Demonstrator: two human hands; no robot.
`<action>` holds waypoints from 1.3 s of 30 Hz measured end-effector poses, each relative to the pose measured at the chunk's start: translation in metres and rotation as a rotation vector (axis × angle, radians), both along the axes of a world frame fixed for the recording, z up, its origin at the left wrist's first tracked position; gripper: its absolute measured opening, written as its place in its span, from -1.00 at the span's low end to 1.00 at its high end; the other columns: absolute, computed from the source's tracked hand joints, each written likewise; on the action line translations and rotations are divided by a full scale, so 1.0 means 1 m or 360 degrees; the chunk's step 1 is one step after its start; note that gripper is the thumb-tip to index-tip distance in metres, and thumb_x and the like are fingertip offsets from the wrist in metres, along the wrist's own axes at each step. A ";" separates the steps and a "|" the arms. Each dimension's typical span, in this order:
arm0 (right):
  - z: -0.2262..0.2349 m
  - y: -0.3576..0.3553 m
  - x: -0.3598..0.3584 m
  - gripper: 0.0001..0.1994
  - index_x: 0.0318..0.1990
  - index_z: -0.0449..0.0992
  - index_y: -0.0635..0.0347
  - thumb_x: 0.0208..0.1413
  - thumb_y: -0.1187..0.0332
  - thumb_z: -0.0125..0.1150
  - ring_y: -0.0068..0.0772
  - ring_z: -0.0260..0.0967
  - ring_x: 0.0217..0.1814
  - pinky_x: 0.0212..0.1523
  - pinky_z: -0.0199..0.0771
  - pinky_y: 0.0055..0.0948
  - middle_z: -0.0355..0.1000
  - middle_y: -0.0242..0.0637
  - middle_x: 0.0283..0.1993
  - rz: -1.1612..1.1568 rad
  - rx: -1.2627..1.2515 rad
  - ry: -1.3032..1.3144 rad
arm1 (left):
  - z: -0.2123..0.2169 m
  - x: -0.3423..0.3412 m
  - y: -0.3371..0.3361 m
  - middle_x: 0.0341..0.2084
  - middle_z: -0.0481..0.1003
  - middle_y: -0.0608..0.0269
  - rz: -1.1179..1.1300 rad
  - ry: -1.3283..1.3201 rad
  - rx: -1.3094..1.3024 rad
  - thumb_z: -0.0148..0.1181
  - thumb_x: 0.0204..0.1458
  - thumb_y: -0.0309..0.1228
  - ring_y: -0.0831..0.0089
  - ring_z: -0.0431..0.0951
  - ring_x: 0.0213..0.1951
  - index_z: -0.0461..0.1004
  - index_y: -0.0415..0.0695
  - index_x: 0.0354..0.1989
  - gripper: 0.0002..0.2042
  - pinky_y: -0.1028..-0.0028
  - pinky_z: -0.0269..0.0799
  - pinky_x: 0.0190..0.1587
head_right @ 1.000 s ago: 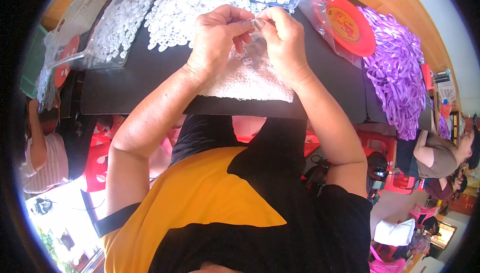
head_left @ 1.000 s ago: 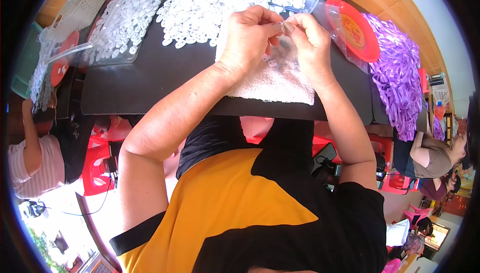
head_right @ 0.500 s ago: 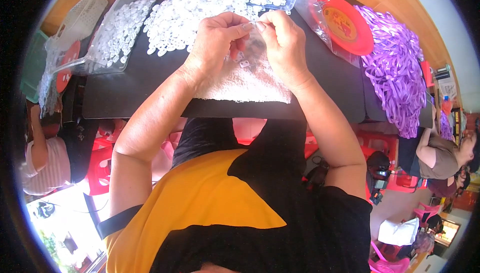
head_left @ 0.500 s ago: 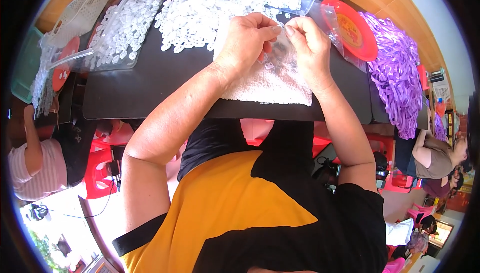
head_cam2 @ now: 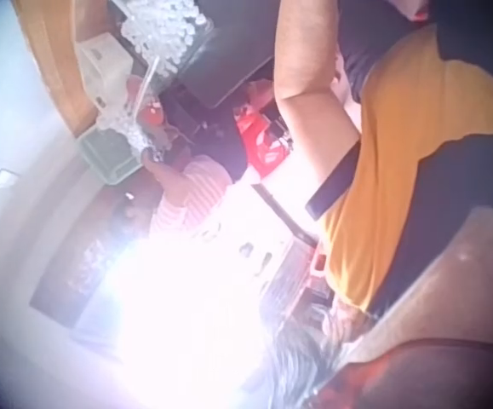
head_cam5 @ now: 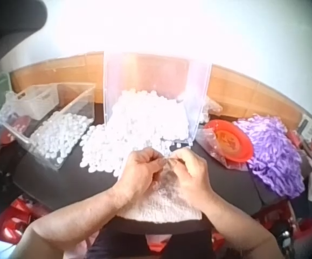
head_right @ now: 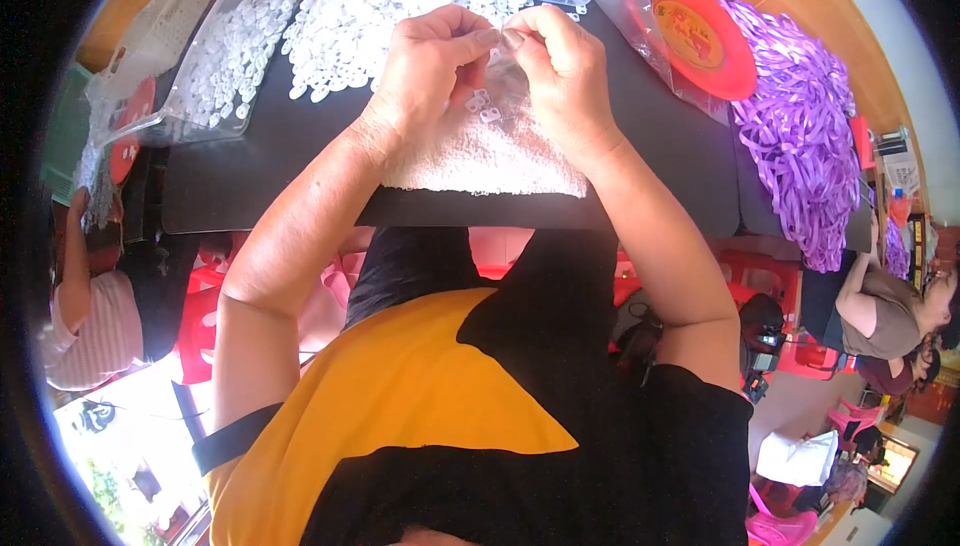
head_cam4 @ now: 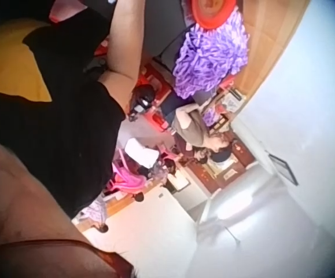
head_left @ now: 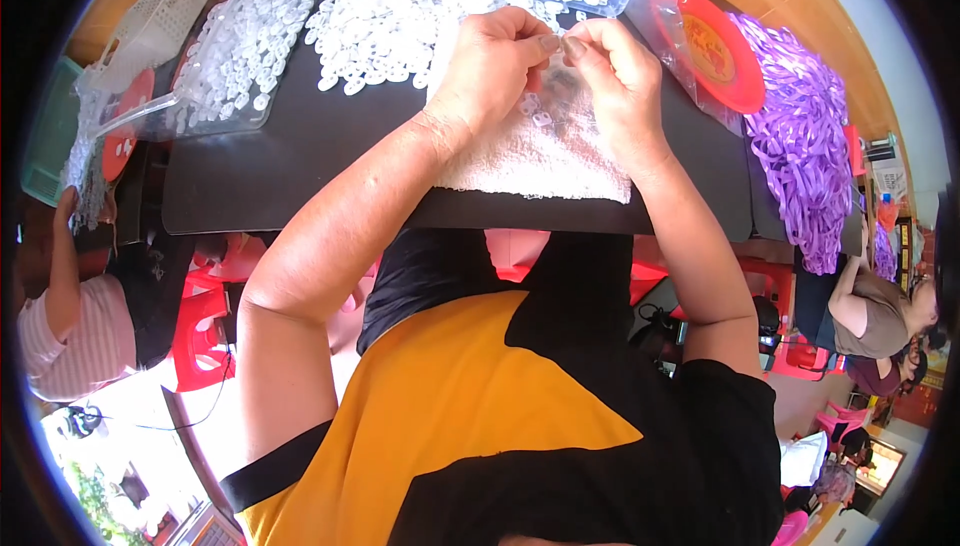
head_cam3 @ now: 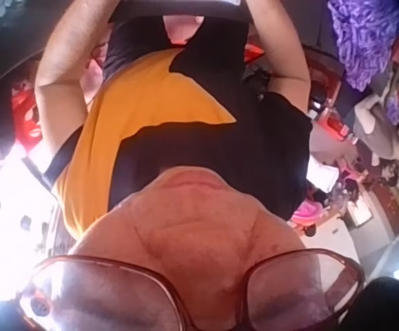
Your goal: Sorting and inspecting small white plastic components on a table into containers.
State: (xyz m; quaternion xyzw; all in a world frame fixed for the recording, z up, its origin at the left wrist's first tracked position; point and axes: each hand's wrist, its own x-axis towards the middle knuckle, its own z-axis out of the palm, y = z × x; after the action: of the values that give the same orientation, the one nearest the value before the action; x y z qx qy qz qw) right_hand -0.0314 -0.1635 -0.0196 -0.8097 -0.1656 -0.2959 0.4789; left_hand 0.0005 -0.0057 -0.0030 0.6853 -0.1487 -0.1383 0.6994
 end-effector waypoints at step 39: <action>0.026 -0.030 0.018 -0.90 -0.31 0.50 0.24 0.04 0.46 0.28 -0.45 0.45 -0.42 -0.38 0.39 -0.48 0.49 -0.26 -0.45 -0.0259 -0.0296 0.0182 | 0.000 0.009 0.006 -0.75 0.37 0.32 -0.0119 0.0217 0.0064 0.16 0.07 -0.48 0.62 0.25 -0.76 0.48 -0.27 -0.42 -0.89 0.56 0.10 -0.73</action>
State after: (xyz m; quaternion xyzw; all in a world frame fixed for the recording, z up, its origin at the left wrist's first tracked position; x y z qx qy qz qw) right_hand -0.0139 -0.1930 0.0066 -0.8770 -0.0984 -0.2704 0.3847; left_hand 0.0092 0.0001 -0.0029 0.6821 -0.1233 -0.2136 0.6884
